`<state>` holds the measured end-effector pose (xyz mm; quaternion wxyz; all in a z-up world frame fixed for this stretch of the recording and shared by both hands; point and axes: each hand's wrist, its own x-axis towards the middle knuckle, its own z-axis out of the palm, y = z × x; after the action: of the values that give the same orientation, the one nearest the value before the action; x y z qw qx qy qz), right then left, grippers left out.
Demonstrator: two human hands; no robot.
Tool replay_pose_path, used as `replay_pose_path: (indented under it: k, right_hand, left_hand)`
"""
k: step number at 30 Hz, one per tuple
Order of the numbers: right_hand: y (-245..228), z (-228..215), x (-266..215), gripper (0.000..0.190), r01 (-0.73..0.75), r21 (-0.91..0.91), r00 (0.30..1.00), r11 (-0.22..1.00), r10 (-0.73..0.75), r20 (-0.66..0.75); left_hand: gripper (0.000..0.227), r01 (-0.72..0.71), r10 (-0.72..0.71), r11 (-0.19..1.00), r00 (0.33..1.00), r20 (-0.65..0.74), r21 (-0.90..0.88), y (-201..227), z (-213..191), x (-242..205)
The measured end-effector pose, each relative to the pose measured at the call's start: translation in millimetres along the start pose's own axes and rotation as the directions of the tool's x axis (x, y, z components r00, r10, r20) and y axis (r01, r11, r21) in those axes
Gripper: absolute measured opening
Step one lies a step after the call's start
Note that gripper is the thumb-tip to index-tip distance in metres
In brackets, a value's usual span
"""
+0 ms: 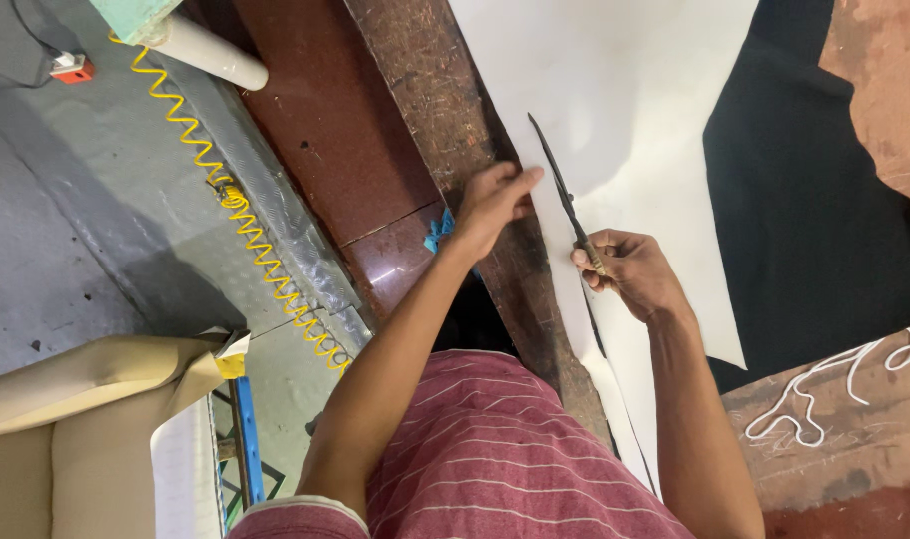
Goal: The person cuts strips of white upholstery foam and fabric using shears at a workbench, then positions the material onto a tan seat frame.
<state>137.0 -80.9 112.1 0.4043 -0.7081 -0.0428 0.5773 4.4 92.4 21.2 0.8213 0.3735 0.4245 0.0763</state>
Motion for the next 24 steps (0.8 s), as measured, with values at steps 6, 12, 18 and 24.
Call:
replay_pose_path:
  k: [6, 12, 18, 24]
  right_hand:
    - [-2.7, 3.7, 2.0, 0.028, -0.017, -0.008, 1.0, 1.0, 0.017, -0.013]
    - [-17.3, 12.1, 13.3, 0.033, -0.044, -0.003, 0.999, 0.999, 0.044, -0.02]
    - [-31.5, 24.5, 27.3, 0.031, -0.03, 0.031, 0.999, 0.999, 0.031, -0.016]
    - [-29.6, 24.9, 32.0, 0.024, -0.049, 0.039, 0.998, 0.998, 0.05, -0.023]
  left_hand:
    - [0.023, -0.161, 0.153, 0.981, 0.985, -0.074, -0.112, 23.5, -13.4, 37.2]
    - [0.019, -0.056, 0.053, 0.998, 0.997, -0.063, -0.041, 24.0, -20.6, 39.5]
    - [0.022, -0.048, 0.047, 0.999, 0.998, -0.048, -0.024, 30.9, -23.1, 32.8]
    - [0.027, -0.046, 0.045, 0.998, 0.999, -0.016, -0.041, 34.3, -25.9, 31.5]
